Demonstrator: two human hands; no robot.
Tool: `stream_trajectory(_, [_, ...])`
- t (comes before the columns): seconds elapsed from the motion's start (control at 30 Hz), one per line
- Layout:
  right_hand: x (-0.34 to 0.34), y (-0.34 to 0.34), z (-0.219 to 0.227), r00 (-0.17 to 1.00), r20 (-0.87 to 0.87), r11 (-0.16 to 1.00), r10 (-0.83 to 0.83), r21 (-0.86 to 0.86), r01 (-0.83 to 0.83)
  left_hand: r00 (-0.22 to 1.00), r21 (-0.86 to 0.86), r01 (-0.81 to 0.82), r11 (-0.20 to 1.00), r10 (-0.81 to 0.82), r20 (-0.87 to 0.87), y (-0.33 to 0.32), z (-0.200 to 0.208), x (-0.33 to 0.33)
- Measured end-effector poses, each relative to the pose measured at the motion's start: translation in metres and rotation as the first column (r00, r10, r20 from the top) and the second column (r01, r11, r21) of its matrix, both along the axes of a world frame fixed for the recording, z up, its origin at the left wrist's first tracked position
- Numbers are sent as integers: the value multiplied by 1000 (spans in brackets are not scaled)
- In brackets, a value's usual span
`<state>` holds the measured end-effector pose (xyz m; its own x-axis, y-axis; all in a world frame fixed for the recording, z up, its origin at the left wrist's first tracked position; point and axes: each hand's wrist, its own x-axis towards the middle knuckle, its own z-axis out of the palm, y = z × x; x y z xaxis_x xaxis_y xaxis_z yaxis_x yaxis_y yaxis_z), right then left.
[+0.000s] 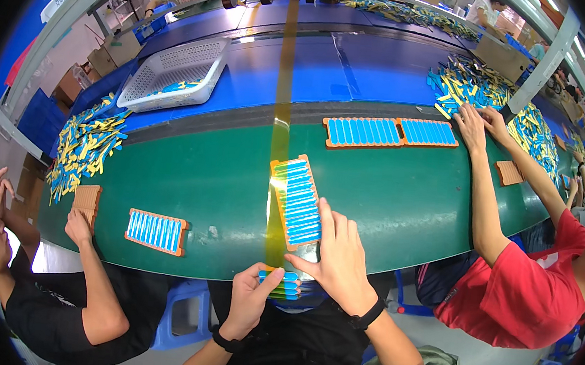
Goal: Assembling small plastic parts into orange carrier trays and applying a long strip of adhesive tape.
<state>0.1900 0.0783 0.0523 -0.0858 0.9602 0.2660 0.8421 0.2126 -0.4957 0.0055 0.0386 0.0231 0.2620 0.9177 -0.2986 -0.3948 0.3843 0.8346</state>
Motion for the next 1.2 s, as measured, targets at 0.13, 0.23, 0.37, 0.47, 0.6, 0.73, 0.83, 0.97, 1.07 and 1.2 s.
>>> stream_trajectory(0.13, [-4,2,-9,999,-50,995,1,104,4,1000,11,-21,1000,20,21,-3,-7,3])
stream_trajectory(0.23, [-13,0,-13,997,-74,993,-16,113,24,1000,72,-1,997,-1,21,-10,-6,-2])
stream_trajectory(0.37, [-20,-8,-18,994,-96,991,-57,115,68,999,61,-26,998,24,25,-24,-1,-8])
stream_trajectory(0.47, [-25,-15,-25,997,-42,979,-72,187,79,998,28,-46,999,44,43,-30,-4,-20])
stream_trajectory(0.6, [-27,-16,-24,996,-10,978,-86,188,87,997,18,-73,997,73,22,-28,-15,-22])
stream_trajectory(0.73, [-28,-17,-23,996,7,979,-94,180,91,996,3,-75,997,75,52,-26,-17,-17])
stream_trajectory(0.83, [-27,-18,-24,995,39,980,-89,181,81,996,3,-74,997,74,45,-26,-17,-14])
stream_trajectory(0.97, [-27,-18,-22,994,-57,974,-90,202,100,997,2,-71,997,71,41,-28,-20,-10])
stream_trajectory(1.07, [-25,-22,-27,985,-141,984,-98,136,117,997,31,-65,997,64,33,-29,-17,-6])
stream_trajectory(1.2, [-23,-38,-31,992,-123,996,-39,74,49,999,60,-49,997,48,19,-32,-15,-2])
